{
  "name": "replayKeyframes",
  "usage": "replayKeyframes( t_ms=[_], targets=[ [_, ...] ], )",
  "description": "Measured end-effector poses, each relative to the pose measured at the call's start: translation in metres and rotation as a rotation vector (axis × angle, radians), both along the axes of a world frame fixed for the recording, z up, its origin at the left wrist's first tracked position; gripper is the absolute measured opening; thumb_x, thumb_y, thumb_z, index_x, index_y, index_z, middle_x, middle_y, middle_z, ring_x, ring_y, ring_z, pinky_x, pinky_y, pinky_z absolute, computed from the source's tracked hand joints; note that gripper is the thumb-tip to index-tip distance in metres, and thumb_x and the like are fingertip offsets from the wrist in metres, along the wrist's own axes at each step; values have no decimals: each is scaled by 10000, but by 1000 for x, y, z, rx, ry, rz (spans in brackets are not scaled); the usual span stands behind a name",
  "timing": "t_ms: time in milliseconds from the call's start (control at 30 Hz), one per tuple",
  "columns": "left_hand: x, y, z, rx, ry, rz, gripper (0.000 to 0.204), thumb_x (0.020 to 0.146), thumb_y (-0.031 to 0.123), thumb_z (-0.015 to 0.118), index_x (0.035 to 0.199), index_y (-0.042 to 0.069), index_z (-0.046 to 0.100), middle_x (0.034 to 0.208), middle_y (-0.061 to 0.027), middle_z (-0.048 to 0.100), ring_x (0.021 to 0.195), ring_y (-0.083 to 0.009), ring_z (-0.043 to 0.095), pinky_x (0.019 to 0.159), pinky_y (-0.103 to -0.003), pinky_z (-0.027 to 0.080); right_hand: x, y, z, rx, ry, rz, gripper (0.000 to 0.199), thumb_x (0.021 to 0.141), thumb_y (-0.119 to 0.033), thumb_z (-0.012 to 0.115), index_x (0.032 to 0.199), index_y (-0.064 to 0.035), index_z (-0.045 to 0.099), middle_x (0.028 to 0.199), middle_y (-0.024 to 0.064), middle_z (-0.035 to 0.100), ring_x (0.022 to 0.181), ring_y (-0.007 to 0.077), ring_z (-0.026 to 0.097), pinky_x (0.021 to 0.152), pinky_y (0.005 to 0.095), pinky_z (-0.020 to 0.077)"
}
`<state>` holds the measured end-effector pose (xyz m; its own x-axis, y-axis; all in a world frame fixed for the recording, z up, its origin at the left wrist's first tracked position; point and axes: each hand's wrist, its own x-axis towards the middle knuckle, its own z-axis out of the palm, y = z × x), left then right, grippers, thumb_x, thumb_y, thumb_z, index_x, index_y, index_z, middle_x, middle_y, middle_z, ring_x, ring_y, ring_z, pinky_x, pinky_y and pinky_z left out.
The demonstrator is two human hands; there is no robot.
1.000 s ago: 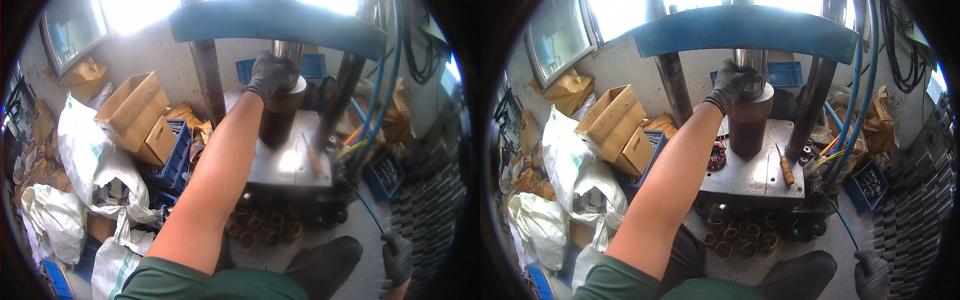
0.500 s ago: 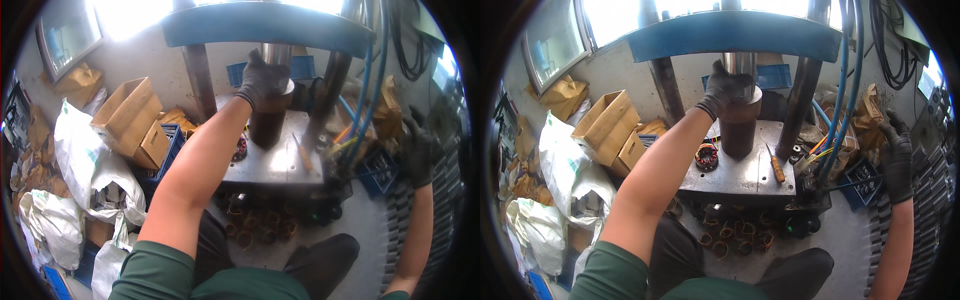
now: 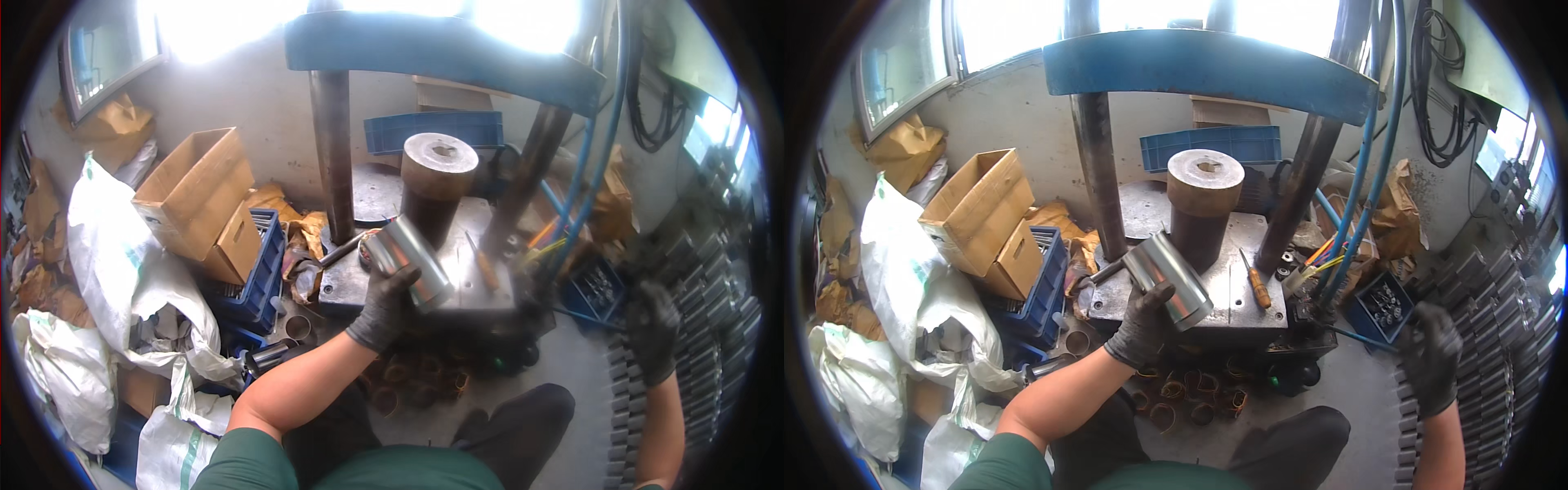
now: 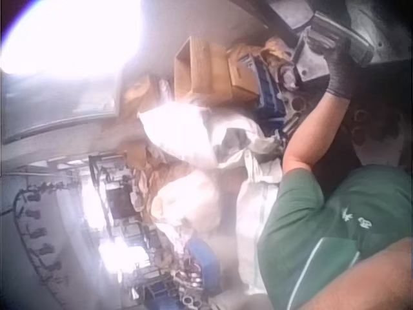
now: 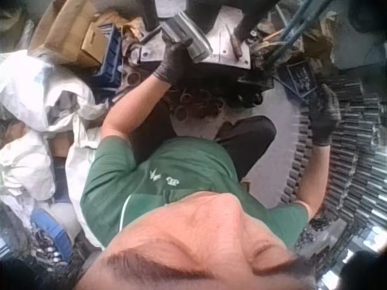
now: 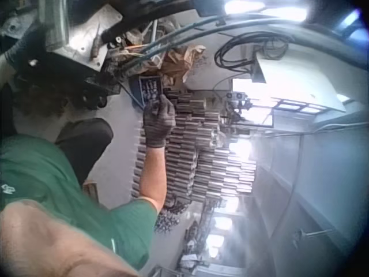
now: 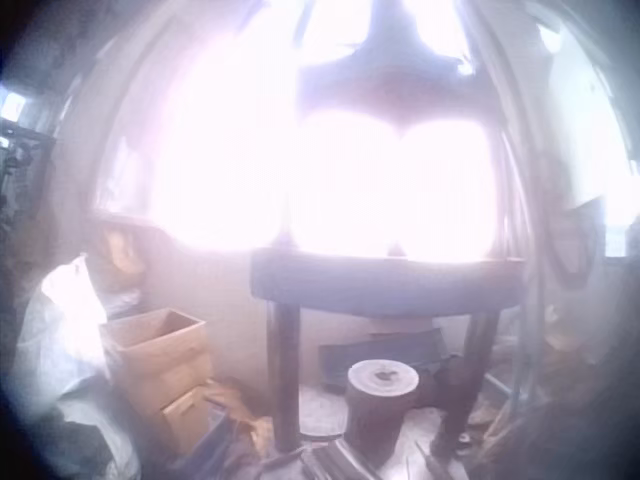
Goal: Fitting metal housings onto motor stators using a hydraulic press.
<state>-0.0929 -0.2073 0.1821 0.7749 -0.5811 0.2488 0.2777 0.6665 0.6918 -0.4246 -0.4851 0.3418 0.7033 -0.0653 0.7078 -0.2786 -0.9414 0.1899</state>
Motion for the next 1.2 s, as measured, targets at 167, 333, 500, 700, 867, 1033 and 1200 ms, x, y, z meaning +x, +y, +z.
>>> replayKeyframes(
  t_ms=[167, 333, 500, 700, 867, 1033, 1200],
  targets=[
    [1, -11, -24, 55, 406, -316, 798, 803, 331, 873, 1422, 105, 421, 1261, -129, 571, 1211, -313, 604, 1028, -516, 548, -18, 97, -36, 22, 288, 44, 349, 778, -142, 738, 1104, -61, 646, 1055, 137, 647, 1000, 355, 633, 1087, 563, 412],
    [-2, -33, -37, 32, 372, -311, 683, 878, 209, 810, 1432, 115, 422, 1234, -136, 597, 1138, -328, 654, 975, -533, 590, 96, 137, -89, 473, 162, 235, 654, 737, -256, 832, 1293, -14, 587, 1150, 193, 615, 1086, 394, 603, 1093, 533, 420],
    [-4, -60, -59, 197, 193, -184, 740, 901, 264, 814, 1466, 74, 375, 1316, -142, 578, 1227, -270, 601, 1043, -419, 533, 200, 143, -153, 1079, -6, 420, 918, 731, -240, 934, 1442, -10, 401, 1225, 172, 612, 1199, 297, 599, 1045, 439, 496],
    [34, -44, -43, 343, -310, 77, 552, 993, 376, 696, 1376, 43, 481, 1225, -117, 611, 1167, -226, 589, 972, -400, 515, 224, 115, -182, 1046, -45, 462, 914, 727, -222, 926, 1447, -20, 401, 1279, 146, 606, 1163, 266, 630, 999, 397, 527],
    [95, 0, -34, 1125, -1166, 709, 311, 989, 287, 640, 1204, 63, 653, 1089, -202, 673, 1059, -386, 646, 949, -473, 504, 237, 97, -200, 881, -120, 420, 841, 707, -253, 887, 1405, 2, 492, 1229, 220, 618, 1132, 352, 647, 974, 440, 524],
    [79, 23, -11, 1526, -1211, 552, 322, 859, 323, 739, 1081, 92, 716, 1040, -168, 716, 1068, -357, 656, 971, -522, 463, 242, 94, -197, 697, 109, 244, 805, 684, -320, 883, 1347, -37, 525, 1127, 240, 613, 1030, 405, 637, 918, 479, 534],
    [84, 46, -25, 1458, -1149, 553, 174, 793, 194, 763, 910, 87, 691, 934, -161, 722, 933, -362, 675, 865, -462, 528, 249, 119, -190, 569, 94, 184, 817, 675, -387, 900, 1327, -61, 532, 1051, 209, 633, 961, 374, 640, 852, 469, 542]
  ],
)
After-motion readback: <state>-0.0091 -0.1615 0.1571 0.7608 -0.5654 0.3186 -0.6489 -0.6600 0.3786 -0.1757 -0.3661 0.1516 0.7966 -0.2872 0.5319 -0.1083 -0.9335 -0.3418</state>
